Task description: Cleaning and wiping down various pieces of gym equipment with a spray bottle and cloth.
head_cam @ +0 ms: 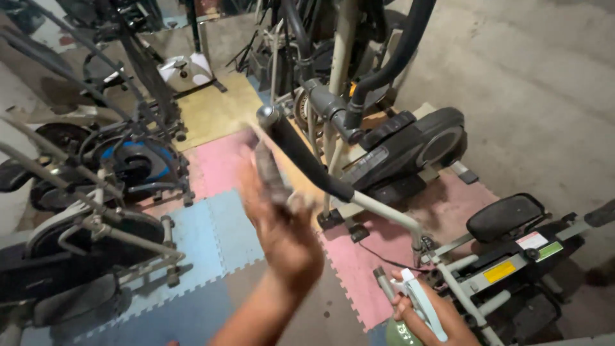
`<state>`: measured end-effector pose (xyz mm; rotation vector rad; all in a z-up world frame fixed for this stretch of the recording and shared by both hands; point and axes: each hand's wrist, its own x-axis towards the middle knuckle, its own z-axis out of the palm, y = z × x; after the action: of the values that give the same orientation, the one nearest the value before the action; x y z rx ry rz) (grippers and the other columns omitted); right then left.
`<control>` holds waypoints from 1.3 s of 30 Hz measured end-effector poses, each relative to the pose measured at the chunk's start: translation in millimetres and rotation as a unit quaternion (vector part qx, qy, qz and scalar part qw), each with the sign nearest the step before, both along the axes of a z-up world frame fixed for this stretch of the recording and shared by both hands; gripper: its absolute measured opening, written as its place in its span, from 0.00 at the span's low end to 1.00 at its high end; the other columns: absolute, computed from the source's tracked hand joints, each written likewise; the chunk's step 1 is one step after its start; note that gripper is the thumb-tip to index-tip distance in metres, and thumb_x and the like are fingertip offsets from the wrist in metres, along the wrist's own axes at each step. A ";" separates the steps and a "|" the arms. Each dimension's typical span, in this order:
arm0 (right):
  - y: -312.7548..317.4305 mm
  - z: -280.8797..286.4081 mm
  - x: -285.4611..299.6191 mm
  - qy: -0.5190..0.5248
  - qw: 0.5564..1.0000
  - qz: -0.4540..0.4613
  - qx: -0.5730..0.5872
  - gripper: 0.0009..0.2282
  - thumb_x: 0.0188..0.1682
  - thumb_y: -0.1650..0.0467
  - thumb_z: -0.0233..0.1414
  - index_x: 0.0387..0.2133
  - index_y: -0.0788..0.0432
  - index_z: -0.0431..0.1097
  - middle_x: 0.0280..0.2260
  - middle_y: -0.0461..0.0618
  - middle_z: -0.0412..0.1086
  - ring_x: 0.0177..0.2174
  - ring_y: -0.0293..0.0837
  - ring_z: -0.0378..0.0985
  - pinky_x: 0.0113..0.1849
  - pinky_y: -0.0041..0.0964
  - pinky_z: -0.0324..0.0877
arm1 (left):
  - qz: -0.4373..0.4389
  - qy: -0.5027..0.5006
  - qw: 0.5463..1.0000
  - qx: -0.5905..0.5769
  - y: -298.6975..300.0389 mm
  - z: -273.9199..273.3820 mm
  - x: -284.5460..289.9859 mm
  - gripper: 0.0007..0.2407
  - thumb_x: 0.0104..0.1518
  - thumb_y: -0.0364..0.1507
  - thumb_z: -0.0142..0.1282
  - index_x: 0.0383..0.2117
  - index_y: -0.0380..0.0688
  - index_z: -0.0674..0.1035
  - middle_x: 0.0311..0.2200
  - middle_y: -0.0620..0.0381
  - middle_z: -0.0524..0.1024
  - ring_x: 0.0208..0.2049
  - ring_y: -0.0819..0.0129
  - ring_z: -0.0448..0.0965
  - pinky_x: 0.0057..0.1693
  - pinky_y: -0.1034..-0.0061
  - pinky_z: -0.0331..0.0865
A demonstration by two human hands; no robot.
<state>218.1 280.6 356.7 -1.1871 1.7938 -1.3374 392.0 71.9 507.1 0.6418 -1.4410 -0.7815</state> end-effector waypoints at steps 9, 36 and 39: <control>-4.2 -27.3 1.3 -0.012 0.999 0.021 0.047 0.24 0.44 0.73 0.58 0.57 0.57 0.71 0.30 0.46 0.83 0.29 0.36 0.87 0.35 0.29 0.78 | 0.179 -0.209 0.932 -0.236 -80.4 15.5 -65.7 0.34 0.67 0.33 0.54 0.74 0.40 0.46 0.74 0.37 0.36 0.75 0.29 0.39 0.78 0.38 0.43; 7.6 45.3 -30.0 -0.016 0.998 -0.051 -0.023 0.23 0.48 0.75 0.51 0.61 0.61 0.66 0.33 0.57 0.81 0.28 0.44 0.80 0.35 0.37 0.75 | 0.203 -0.040 0.978 -0.007 -112.8 11.3 -65.3 0.29 0.48 0.32 0.62 0.58 0.41 0.63 0.51 0.42 0.70 0.48 0.48 0.76 0.54 0.60 0.71; 17.1 36.7 -31.0 -0.040 0.999 -0.031 0.004 0.24 0.48 0.75 0.50 0.62 0.61 0.65 0.34 0.58 0.82 0.28 0.44 0.81 0.36 0.38 0.75 | 0.160 -0.036 0.985 0.051 -101.6 20.9 -60.2 0.28 0.49 0.32 0.60 0.58 0.45 0.63 0.50 0.45 0.74 0.45 0.52 0.80 0.50 0.63 0.73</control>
<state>187.2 297.7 393.4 -1.0665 1.7912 -1.3925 331.8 -29.7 528.0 0.9623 -1.3259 -0.5853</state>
